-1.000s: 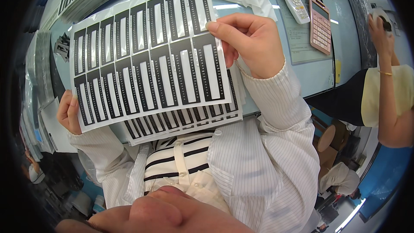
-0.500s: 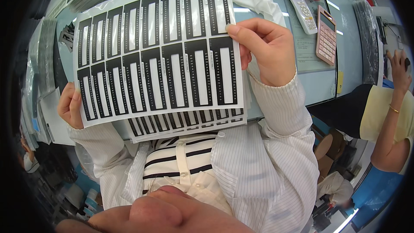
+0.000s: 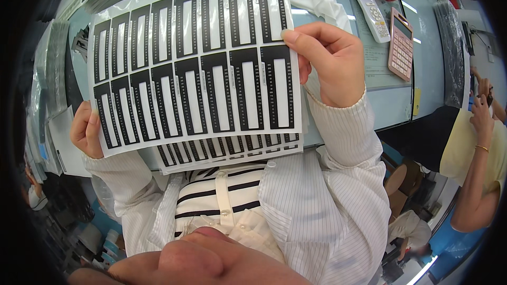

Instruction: Inspecting and handling sheets of electronic components on a workbench.

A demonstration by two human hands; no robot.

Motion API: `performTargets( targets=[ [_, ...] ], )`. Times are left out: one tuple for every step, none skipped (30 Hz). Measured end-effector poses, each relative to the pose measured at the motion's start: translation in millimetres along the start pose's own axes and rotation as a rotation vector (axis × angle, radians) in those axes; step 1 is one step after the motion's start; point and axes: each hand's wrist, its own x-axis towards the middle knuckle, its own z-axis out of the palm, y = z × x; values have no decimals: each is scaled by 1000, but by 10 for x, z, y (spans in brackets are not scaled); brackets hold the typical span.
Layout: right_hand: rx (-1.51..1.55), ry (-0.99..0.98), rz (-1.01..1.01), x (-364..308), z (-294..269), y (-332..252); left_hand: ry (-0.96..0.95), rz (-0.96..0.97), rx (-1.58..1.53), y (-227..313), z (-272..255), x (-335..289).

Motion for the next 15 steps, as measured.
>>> performTargets(
  targets=[
    [0,0,-2,-1,-7,3,-6,7,1,-1,3,5],
    [2,-3,-1,-1,-8,6,-4,4,3,2,2,6],
    [8,11,-11,-3,-8,10,-10,5,12,4,2,7],
    [14,24,-22,-4,-7,12,-16,6,21,6,2,9],
    [15,21,-20,-6,-4,14,-15,4,24,6,4,8],
    [10,32,-20,-8,-1,16,-15,6,24,6,7,7],
    [5,42,-19,-8,2,19,-15,8,25,5,8,7],
    [7,39,-18,-7,4,20,-14,6,28,6,4,9],
    [10,46,-18,-4,7,23,-17,3,32,7,-1,12],
    [13,51,-17,-3,10,26,-21,-1,37,13,-8,13],
    [15,47,-16,0,12,28,-19,-3,41,23,-9,18],
    [25,41,-7,3,14,31,-25,-23,34,39,-11,23],
    [35,34,3,7,19,34,-30,-44,28,55,-20,23],
    [29,40,2,4,9,36,-32,-42,20,17,-3,33],
    [19,54,10,2,1,38,-49,-50,2,-24,12,39]
  ],
)
